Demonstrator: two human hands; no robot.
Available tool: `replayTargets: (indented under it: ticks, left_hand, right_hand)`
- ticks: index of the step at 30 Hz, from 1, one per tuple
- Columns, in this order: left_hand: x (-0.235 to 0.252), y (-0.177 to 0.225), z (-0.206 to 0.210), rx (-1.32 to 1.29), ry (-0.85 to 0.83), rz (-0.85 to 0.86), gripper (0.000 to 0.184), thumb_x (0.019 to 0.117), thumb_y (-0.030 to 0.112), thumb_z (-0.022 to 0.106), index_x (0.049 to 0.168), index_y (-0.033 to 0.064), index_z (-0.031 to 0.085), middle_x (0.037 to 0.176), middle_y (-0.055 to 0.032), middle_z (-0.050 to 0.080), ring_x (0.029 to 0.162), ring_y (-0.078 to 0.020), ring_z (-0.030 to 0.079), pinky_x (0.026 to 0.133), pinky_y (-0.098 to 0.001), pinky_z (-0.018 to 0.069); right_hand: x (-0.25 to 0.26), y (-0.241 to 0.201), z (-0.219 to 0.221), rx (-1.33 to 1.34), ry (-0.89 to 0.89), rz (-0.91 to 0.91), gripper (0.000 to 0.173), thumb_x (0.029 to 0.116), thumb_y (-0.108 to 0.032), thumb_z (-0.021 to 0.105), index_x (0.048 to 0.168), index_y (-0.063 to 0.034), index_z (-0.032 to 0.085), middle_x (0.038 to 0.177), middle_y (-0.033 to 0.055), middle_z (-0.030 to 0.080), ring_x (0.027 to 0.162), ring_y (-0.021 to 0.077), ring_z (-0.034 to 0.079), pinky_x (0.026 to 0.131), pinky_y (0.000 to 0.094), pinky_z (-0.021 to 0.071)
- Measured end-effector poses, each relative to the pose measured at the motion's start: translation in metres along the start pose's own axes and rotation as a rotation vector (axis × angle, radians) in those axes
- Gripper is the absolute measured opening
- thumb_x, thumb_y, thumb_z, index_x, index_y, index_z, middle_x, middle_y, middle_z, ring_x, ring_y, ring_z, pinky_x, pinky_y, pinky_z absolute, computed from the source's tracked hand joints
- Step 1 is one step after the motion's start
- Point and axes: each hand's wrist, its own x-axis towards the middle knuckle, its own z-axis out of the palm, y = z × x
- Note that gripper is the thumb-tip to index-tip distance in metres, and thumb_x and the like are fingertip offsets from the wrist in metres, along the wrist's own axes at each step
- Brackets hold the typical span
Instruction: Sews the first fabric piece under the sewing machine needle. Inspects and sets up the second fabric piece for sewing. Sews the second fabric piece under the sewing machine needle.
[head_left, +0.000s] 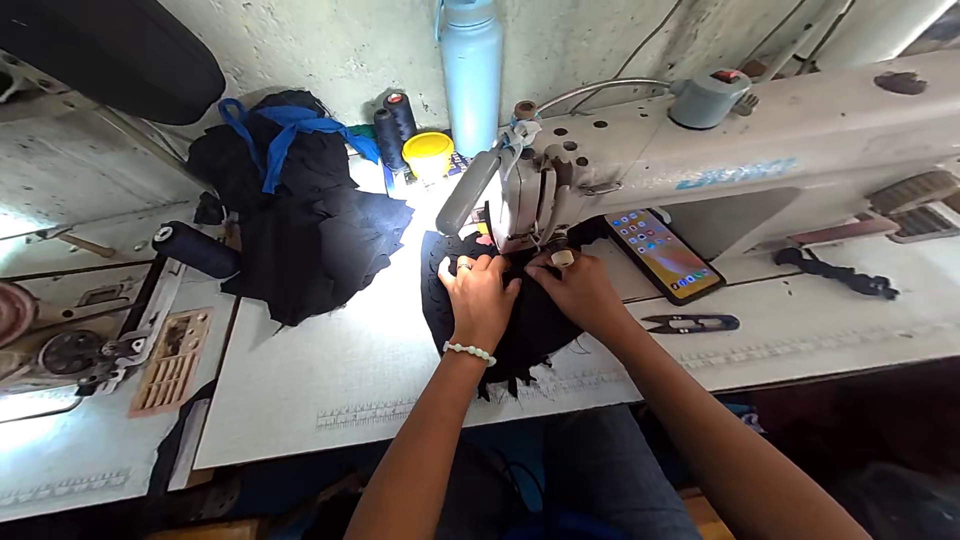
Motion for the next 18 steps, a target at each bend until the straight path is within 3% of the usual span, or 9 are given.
replayTargets:
  ticks: [4, 7, 10, 13, 16, 18]
  left_hand:
    - [0.002, -0.004, 0.004, -0.084, 0.005, -0.009, 0.009, 0.089, 0.016, 0.077, 0.096, 0.0106, 0.078, 0.091, -0.0095, 0.072, 0.097, -0.0329, 0.066, 0.101, -0.0649, 0.0345]
    - [0.004, -0.015, 0.001, -0.234, -0.045, -0.022, 0.004, 0.0891, 0.011, 0.076, 0.089, 0.0068, 0.076, 0.091, -0.0099, 0.072, 0.1, -0.0315, 0.065, 0.099, -0.0622, 0.0369]
    - [0.006, -0.022, 0.002, -0.319, -0.016, -0.01, 0.005, 0.0855, 0.006, 0.076, 0.081, 0.0065, 0.074, 0.087, -0.0072, 0.074, 0.097, -0.0266, 0.067, 0.1, -0.0576, 0.0376]
    - [0.008, -0.021, 0.001, -0.324, -0.014, -0.042, 0.003, 0.0848, 0.006, 0.077, 0.085, 0.0071, 0.073, 0.085, -0.0058, 0.073, 0.091, -0.024, 0.067, 0.101, -0.0565, 0.0379]
    - [0.01, -0.022, 0.001, -0.339, 0.002, -0.046, 0.019, 0.0824, 0.005, 0.079, 0.099, 0.0053, 0.071, 0.088, -0.0054, 0.075, 0.09, -0.0224, 0.07, 0.099, -0.0562, 0.0408]
    - [0.01, -0.023, -0.001, -0.354, -0.013, -0.048, 0.022, 0.083, 0.005, 0.079, 0.103, 0.0042, 0.071, 0.09, -0.0059, 0.076, 0.091, -0.023, 0.07, 0.098, -0.0559, 0.0421]
  right_hand:
    - [-0.002, -0.006, -0.003, 0.1, -0.106, 0.093, 0.02, 0.1055, -0.007, 0.055, 0.113, -0.0006, 0.072, 0.094, 0.0136, 0.074, 0.084, 0.0229, 0.07, 0.082, 0.0427, 0.0558]
    - [-0.007, -0.001, 0.004, 0.058, -0.089, 0.035, 0.026, 0.1067, -0.005, 0.047, 0.117, 0.0003, 0.071, 0.096, 0.0171, 0.07, 0.084, 0.0288, 0.066, 0.078, 0.0478, 0.0524]
    - [-0.006, -0.001, 0.01, 0.024, -0.107, 0.065, 0.026, 0.1003, -0.013, 0.064, 0.122, -0.0012, 0.07, 0.108, 0.0206, 0.072, 0.095, 0.0358, 0.07, 0.086, 0.0551, 0.0539]
    - [-0.002, -0.006, 0.013, -0.06, -0.117, 0.154, 0.037, 0.0954, -0.022, 0.075, 0.127, -0.0024, 0.07, 0.108, 0.0241, 0.072, 0.1, 0.0426, 0.068, 0.088, 0.0596, 0.0521]
    - [0.002, -0.008, 0.018, -0.119, -0.09, 0.174, 0.032, 0.0963, -0.026, 0.074, 0.118, -0.0033, 0.074, 0.107, 0.0241, 0.072, 0.102, 0.0446, 0.068, 0.089, 0.0609, 0.0502]
    - [0.003, -0.004, 0.025, -0.105, -0.012, 0.103, 0.021, 0.0951, -0.019, 0.074, 0.107, -0.0024, 0.076, 0.105, 0.0237, 0.072, 0.096, 0.0438, 0.069, 0.082, 0.0612, 0.052]
